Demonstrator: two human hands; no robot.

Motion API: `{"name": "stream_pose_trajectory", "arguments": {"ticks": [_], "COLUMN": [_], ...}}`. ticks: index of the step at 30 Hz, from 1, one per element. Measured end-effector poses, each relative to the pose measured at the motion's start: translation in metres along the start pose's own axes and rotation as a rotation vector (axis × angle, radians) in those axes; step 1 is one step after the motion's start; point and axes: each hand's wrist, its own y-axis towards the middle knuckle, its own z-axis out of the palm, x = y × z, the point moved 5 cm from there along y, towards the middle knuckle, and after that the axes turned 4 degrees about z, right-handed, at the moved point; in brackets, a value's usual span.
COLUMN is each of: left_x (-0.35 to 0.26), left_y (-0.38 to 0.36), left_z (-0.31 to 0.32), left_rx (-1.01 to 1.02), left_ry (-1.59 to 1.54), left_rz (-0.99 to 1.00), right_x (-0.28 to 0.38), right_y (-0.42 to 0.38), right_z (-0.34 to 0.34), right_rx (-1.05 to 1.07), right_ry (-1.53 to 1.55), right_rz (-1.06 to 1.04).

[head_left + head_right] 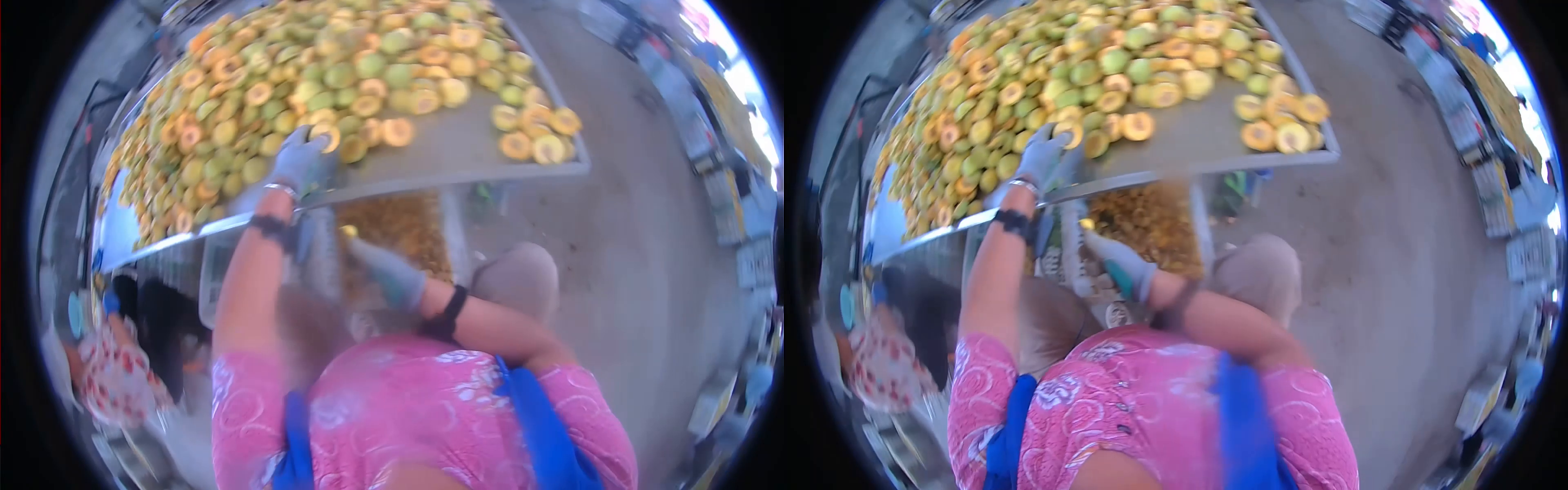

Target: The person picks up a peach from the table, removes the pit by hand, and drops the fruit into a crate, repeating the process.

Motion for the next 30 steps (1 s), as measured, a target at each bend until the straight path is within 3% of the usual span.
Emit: {"name": "stream_pose_trajectory", "arguments": {"ticks": [1,2,5,8,9,12,13,14,16,18,20,22,25,28,30], "left_x": [-0.012,-0.032,-0.11,-0.18,-0.19,-0.222,-0.242,-0.253,-0.269,-0.276,-0.27,-0.275,-0.275,-0.261,-0.255], "left_y": [-0.001,-0.004,-0.013,-0.016,-0.011,0.005,0.01,0.013,0.017,0.02,0.026,0.018,0.013,0.019,0.008], "left_z": [0.012,0.026,0.075,0.116,0.133,0.191,0.215,0.229,0.252,0.273,0.291,0.292,0.289,0.282,0.25], "left_rx": [0.075,0.101,0.281,0.382,0.389,0.497,0.499,0.495,0.507,0.562,0.571,0.433,0.446,0.296,0.32], "left_ry": [-0.195,-0.2,-0.461,-0.164,-0.163,-0.209,-0.199,-0.186,-0.194,-0.145,-0.073,0.155,0.132,0.182,0.125], "left_rz": [-0.076,-0.065,0.063,0.173,0.183,0.29,0.351,0.4,0.414,0.351,0.384,0.5,0.457,0.554,0.488], "right_x": [-0.004,-0.006,0.003,0.007,0.001,0.004,0.011,0.013,0.02,0.025,0.021,0.017,0.01,0.016,0.028], "right_y": [0.008,0.012,0.003,-0.018,0.009,-0.005,-0.018,-0.022,-0.039,-0.052,-0.048,-0.041,-0.03,-0.033,-0.06], "right_z": [-0.005,-0.011,-0.032,-0.029,-0.046,-0.052,-0.061,-0.065,-0.062,-0.054,-0.058,-0.061,-0.067,-0.061,-0.046], "right_rx": [-0.036,-0.064,-0.009,-0.063,0.063,0.02,0.153,0.151,0.018,0.04,-0.128,-0.103,-0.061,-0.082,-0.08], "right_ry": [0.022,0.037,-0.082,-0.037,-0.007,-0.064,0.086,0.085,0.108,0.068,0.035,0.08,0.092,0.07,0.008], "right_rz": [-0.038,-0.063,-0.157,-0.231,-0.193,-0.263,-0.177,-0.184,-0.207,-0.161,-0.189,-0.182,-0.182,-0.276,-0.168]}}
